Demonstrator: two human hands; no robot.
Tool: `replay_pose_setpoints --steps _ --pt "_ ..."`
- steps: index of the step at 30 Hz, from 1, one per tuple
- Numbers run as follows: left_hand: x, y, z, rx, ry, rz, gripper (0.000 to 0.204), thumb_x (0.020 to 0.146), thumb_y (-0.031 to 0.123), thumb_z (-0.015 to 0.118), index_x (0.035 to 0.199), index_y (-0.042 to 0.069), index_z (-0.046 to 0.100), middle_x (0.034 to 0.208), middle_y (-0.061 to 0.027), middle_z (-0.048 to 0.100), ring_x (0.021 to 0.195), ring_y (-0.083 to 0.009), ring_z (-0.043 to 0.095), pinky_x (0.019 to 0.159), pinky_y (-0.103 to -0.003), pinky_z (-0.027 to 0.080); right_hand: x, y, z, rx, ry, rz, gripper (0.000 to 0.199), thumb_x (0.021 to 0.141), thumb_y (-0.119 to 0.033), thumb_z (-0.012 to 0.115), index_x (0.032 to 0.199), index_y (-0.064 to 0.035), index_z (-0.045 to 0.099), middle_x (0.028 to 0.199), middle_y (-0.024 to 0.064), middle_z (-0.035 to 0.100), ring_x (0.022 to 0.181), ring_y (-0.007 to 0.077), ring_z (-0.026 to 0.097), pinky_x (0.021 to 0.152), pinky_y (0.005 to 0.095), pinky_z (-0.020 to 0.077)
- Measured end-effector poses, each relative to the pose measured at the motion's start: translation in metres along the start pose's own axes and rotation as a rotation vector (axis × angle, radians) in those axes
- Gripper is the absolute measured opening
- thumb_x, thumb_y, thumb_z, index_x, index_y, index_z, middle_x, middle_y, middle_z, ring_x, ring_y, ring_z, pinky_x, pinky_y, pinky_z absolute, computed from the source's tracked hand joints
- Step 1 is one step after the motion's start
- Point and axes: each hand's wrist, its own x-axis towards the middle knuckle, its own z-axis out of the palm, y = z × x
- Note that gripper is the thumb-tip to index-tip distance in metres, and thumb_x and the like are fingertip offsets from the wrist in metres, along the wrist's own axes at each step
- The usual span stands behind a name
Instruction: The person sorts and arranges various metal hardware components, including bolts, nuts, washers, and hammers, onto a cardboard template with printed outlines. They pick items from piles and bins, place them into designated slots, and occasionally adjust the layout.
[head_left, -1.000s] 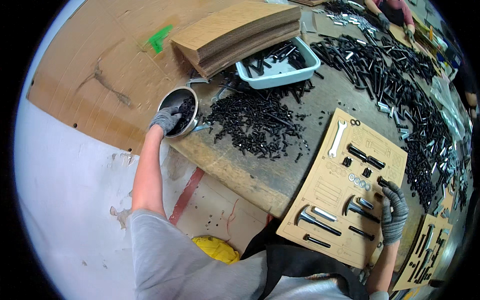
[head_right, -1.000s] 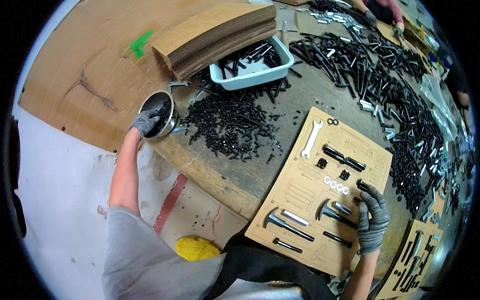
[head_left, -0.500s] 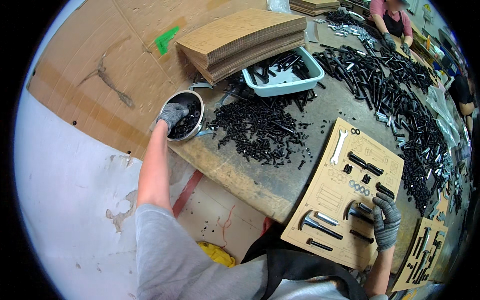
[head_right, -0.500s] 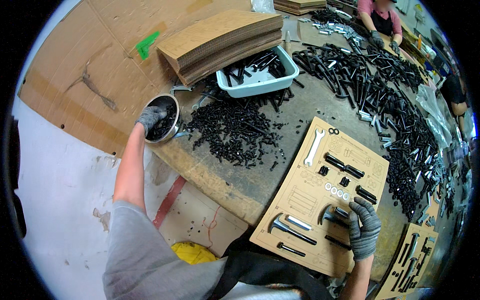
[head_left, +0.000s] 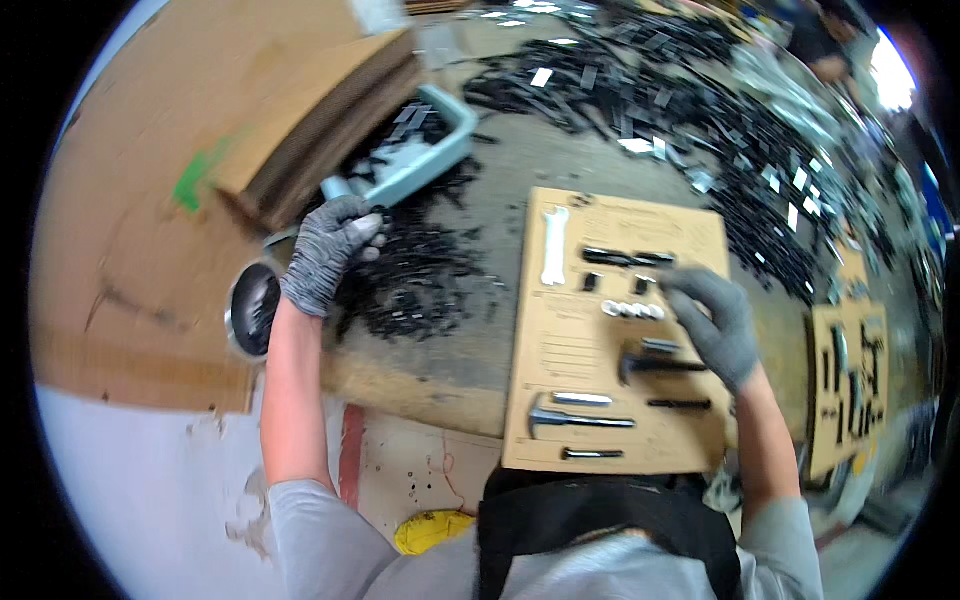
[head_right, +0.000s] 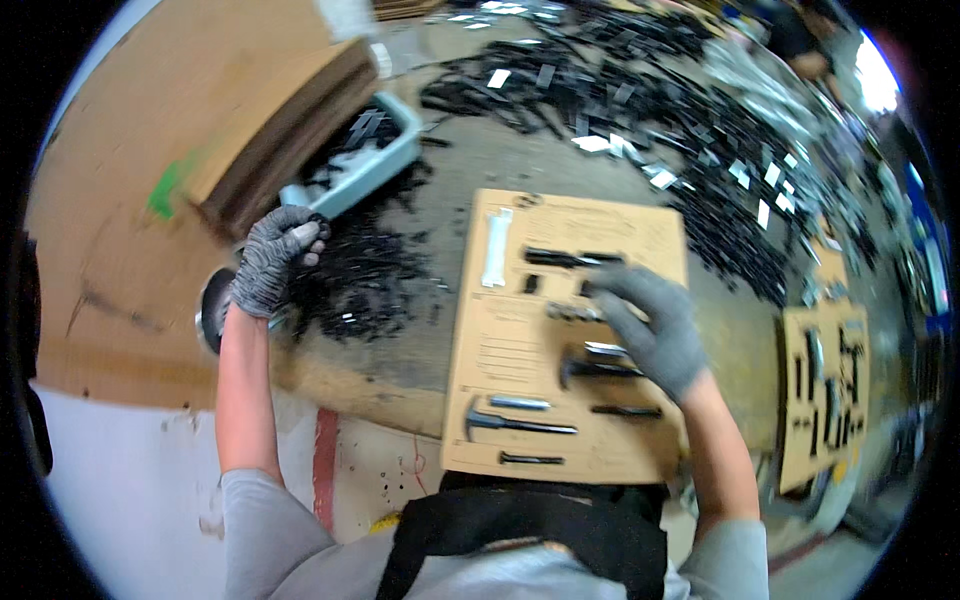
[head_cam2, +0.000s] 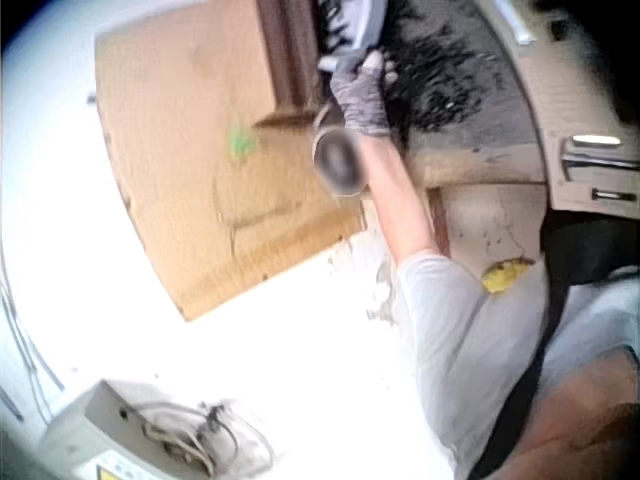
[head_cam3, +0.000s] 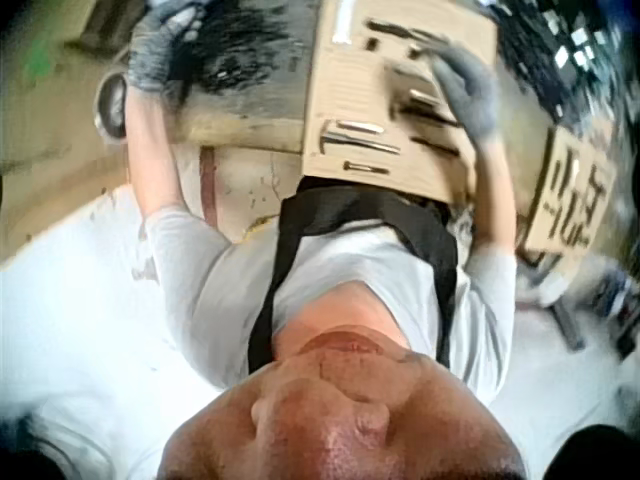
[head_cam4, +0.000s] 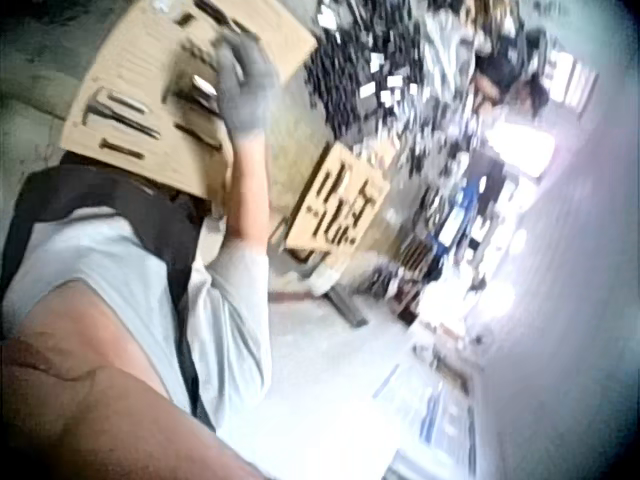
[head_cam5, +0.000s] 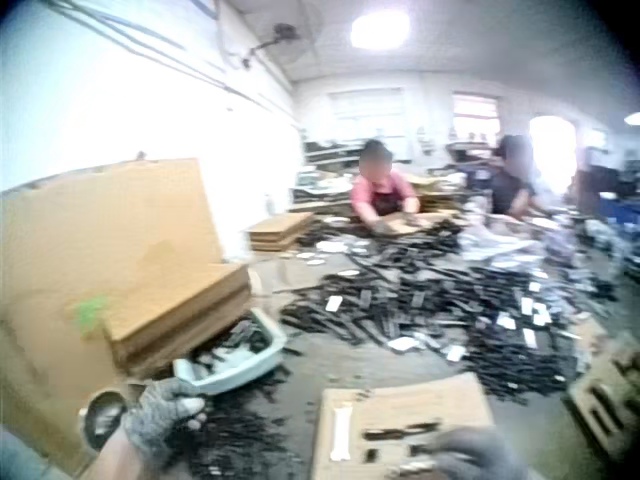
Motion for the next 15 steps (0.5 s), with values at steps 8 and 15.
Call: replay_pose_setpoints --steps 8,15 --pt "0.018 0.014 0.209 -0.157 -0.349 0.068 0.020 0.084 0.011 0.070 0.100 0.000 0.064 0.086 -0.0068 0.066 0.076 -0.0113 0.065 0.062 -0.021 0.056 0.089 0.022 0.041 0.730 0.030 0.426 0.025 0.088 -0.018 0.066 0.104 0.0011 0.067 0.092 0.0097 0.069 0.079 0.0149 0.066 0.066 0.0273 0.0579" --pt "0.014 0.011 0.169 0.223 -0.110 0.223 0.016 0.083 0.014 0.069 0.096 0.004 0.068 0.085 -0.0034 0.067 0.073 -0.0116 0.062 0.064 -0.026 0.052 0.103 0.041 0.055 0.446 0.033 0.411 0.024 0.086 -0.021 0.068 0.098 0.0002 0.069 0.081 0.0080 0.070 0.070 0.0111 0.065 0.063 0.0261 0.0546"
